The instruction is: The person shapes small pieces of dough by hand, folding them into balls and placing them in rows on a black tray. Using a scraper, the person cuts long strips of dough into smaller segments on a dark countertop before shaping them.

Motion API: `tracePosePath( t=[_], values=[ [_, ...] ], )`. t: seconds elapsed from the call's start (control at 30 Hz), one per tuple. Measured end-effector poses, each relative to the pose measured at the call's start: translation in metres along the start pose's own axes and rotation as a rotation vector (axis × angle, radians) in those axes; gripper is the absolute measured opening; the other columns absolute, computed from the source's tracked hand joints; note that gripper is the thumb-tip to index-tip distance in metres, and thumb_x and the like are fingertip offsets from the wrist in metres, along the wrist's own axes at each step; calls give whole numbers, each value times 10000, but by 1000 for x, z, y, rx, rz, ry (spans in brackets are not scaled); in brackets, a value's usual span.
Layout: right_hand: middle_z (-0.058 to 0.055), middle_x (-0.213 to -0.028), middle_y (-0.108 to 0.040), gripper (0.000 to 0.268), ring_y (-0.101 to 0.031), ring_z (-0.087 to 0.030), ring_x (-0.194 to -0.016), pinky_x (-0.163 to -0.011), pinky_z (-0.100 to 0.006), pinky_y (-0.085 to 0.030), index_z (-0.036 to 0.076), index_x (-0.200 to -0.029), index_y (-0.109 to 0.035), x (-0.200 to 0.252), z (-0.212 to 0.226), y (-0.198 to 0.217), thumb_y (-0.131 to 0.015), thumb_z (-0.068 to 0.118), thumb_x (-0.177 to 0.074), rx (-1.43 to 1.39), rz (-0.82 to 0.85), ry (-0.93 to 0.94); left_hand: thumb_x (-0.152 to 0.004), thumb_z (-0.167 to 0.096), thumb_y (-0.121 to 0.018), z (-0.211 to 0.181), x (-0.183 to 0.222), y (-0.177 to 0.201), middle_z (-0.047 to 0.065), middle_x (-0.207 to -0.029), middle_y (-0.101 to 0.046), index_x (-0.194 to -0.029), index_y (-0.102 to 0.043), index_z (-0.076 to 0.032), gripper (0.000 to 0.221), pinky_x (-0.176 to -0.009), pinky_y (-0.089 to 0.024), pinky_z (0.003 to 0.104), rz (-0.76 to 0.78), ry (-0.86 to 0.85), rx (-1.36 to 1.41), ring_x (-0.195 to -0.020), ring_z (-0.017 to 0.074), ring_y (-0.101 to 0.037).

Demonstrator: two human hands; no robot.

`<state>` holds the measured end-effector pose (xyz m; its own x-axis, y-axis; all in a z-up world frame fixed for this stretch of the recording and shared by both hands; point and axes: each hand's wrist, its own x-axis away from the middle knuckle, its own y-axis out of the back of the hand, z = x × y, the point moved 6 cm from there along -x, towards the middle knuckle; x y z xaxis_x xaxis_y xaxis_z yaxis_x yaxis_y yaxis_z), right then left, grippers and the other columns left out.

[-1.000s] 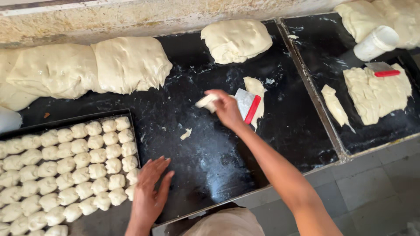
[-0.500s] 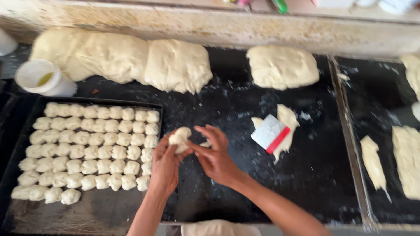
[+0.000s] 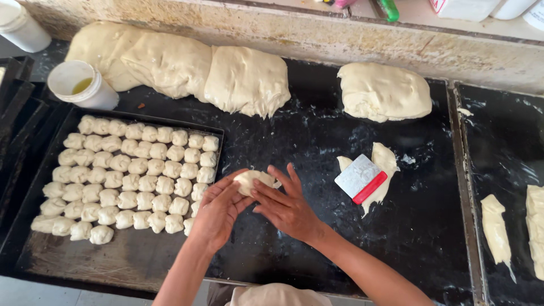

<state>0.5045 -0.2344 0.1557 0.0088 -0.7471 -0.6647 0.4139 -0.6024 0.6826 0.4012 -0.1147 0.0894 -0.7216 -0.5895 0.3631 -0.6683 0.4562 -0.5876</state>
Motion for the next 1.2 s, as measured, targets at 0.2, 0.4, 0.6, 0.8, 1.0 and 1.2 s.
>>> tracePosePath(
  t=[0.2,0.4,0.6,0.8,1.0,1.2],
  values=[
    [-8,-1281,-692,434,-633,-149,-1279,-1119,-367,-537,108,-1273,-657,11,-34,6,-815,75,-871,-401,-81,-513,-966,40,-546,-1,23,-15,112,-1303,-690,-1353,-648,-1,402,-932,-582,336,175,-142,-500,-1106,181,-688],
    [-84,-1051,-722,287,-693,-155,-933,-866,-321,-538,20,-1119,-671,59,-41,-45,-818,45,-873,-1485,10,-1149,-832,103,-751,-1,40,-21,79,-1292,-561,-1137,-611,-16,355,-877,-521,294,246,-406,-615,-1092,164,-610],
    [-111,-907,-742,192,-749,-172,-844,-798,-304,-603,22,-911,-687,96,-27,-69,-825,128,-828,-1319,7,-1178,-834,131,-705,60,-20,52,69,-1075,-707,-912,-613,-21,194,-844,-565,284,165,-248,-445,-989,144,-676],
    [-98,-1195,-704,372,-715,-182,-1034,-868,-327,-560,27,-1225,-581,117,-25,-32,-770,85,-909,-1678,25,-1157,-939,30,-689,38,-28,107,82,-1055,-710,-1073,-654,-40,155,-758,-509,290,-184,-188,-395,-885,156,-619],
    [-44,-1332,-602,819,-658,-179,-1160,-1000,-346,-547,55,-1539,-408,78,3,-75,-813,110,-829,-1205,72,-1155,-926,-65,-677,26,43,75,77,-1044,-741,-1142,-612,-41,227,-737,-564,280,50,154,-87,-886,151,-699],
    [-62,-1114,-731,210,-746,-253,-1048,-940,-332,-588,73,-1097,-780,9,60,-64,-839,162,-916,-386,168,-331,-994,-22,-713,23,71,104,108,-1060,-736,-1160,-551,36,239,-822,-542,298,43,-115,-187,-950,157,-672]
  ],
)
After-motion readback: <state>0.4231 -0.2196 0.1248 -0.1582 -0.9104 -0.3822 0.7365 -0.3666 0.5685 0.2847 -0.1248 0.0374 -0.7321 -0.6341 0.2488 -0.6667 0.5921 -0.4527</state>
